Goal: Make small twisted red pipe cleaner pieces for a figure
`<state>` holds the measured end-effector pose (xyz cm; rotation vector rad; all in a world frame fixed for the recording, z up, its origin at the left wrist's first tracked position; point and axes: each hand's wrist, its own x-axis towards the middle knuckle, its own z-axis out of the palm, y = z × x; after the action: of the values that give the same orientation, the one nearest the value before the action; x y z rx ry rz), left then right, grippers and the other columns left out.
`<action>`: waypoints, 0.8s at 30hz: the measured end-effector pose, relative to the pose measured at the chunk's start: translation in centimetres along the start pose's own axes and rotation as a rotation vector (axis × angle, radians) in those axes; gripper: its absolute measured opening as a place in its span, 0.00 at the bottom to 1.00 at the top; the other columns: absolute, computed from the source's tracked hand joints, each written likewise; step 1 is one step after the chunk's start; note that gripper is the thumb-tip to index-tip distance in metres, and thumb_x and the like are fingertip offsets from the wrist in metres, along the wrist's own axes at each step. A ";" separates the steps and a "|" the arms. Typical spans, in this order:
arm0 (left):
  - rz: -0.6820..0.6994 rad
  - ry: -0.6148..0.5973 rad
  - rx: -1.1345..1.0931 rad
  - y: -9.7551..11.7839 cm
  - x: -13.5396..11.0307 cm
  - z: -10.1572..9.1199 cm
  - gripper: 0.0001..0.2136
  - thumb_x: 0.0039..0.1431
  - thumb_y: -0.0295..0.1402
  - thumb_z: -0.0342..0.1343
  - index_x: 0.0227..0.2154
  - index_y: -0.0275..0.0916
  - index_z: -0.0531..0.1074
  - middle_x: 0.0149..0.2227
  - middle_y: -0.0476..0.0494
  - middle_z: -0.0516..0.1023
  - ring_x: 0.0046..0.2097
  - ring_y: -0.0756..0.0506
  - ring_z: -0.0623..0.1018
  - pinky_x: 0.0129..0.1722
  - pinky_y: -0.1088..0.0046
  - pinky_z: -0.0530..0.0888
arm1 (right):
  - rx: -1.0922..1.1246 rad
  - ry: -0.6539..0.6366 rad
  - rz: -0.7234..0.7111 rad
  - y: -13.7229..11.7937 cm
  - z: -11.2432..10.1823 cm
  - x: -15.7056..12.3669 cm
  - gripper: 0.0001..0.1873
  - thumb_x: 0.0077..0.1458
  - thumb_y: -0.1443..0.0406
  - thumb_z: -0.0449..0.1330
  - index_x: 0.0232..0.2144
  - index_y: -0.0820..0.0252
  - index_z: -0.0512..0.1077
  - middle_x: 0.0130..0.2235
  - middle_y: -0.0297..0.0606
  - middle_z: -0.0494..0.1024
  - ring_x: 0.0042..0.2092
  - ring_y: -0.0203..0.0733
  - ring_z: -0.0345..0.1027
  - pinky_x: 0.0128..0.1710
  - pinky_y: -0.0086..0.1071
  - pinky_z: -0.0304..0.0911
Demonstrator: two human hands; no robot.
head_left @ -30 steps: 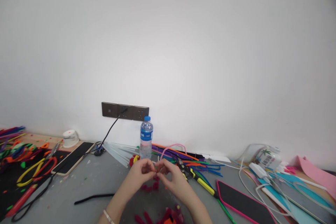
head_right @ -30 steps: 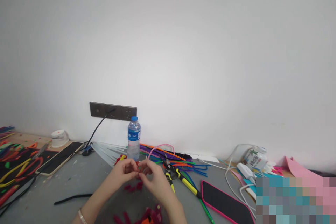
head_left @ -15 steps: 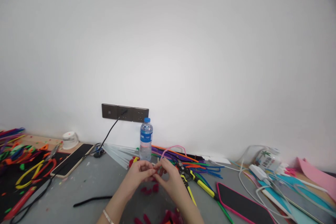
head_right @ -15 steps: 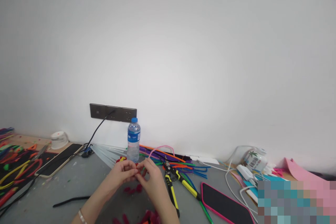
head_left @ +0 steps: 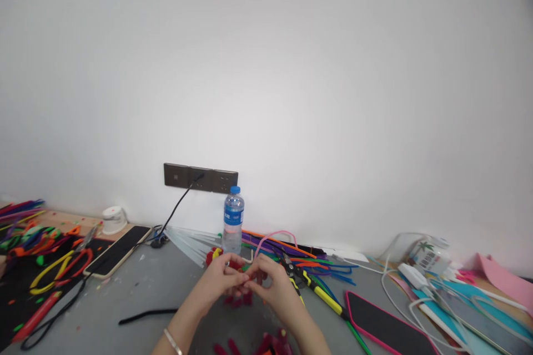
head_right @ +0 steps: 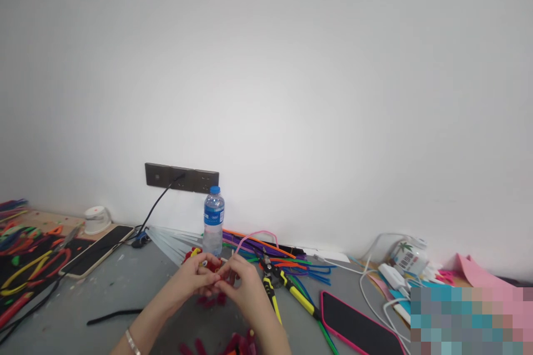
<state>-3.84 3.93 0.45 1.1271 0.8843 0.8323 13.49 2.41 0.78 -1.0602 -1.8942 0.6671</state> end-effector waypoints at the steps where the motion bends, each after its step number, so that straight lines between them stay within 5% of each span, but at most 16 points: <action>1: 0.008 -0.009 0.007 -0.1 0.1 0.0 0.23 0.41 0.42 0.69 0.36 0.37 0.66 0.23 0.47 0.80 0.24 0.49 0.78 0.26 0.76 0.70 | 0.000 -0.002 0.005 0.0 0.0 0.0 0.03 0.48 0.70 0.63 0.25 0.59 0.74 0.27 0.30 0.69 0.27 0.35 0.62 0.27 0.26 0.59; 11: 0.086 0.039 0.099 0.3 0.4 0.1 0.21 0.43 0.48 0.65 0.31 0.37 0.67 0.24 0.47 0.80 0.21 0.52 0.73 0.20 0.79 0.65 | -0.078 0.030 0.158 0.5 -1.8 -0.1 0.03 0.49 0.68 0.60 0.25 0.60 0.74 0.24 0.32 0.73 0.27 0.36 0.63 0.28 0.27 0.57; 17: 0.160 0.182 0.145 0.6 0.6 -0.4 0.19 0.46 0.50 0.60 0.28 0.37 0.69 0.22 0.48 0.79 0.22 0.52 0.72 0.21 0.79 0.62 | -0.169 0.052 0.224 2.4 -3.0 -0.4 0.06 0.46 0.72 0.57 0.25 0.60 0.74 0.26 0.34 0.75 0.28 0.38 0.65 0.29 0.28 0.58; 24: 0.241 0.234 0.279 0.2 0.9 -0.8 0.14 0.49 0.46 0.58 0.27 0.39 0.68 0.22 0.47 0.79 0.24 0.48 0.75 0.23 0.76 0.65 | -0.099 -0.083 0.304 3.3 -2.4 -1.0 0.11 0.43 0.75 0.54 0.26 0.60 0.75 0.26 0.35 0.78 0.28 0.39 0.68 0.29 0.28 0.60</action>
<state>-4.20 5.07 0.39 1.4195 1.0968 1.0785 17.20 3.29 -0.90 -1.4221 -1.8692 0.8044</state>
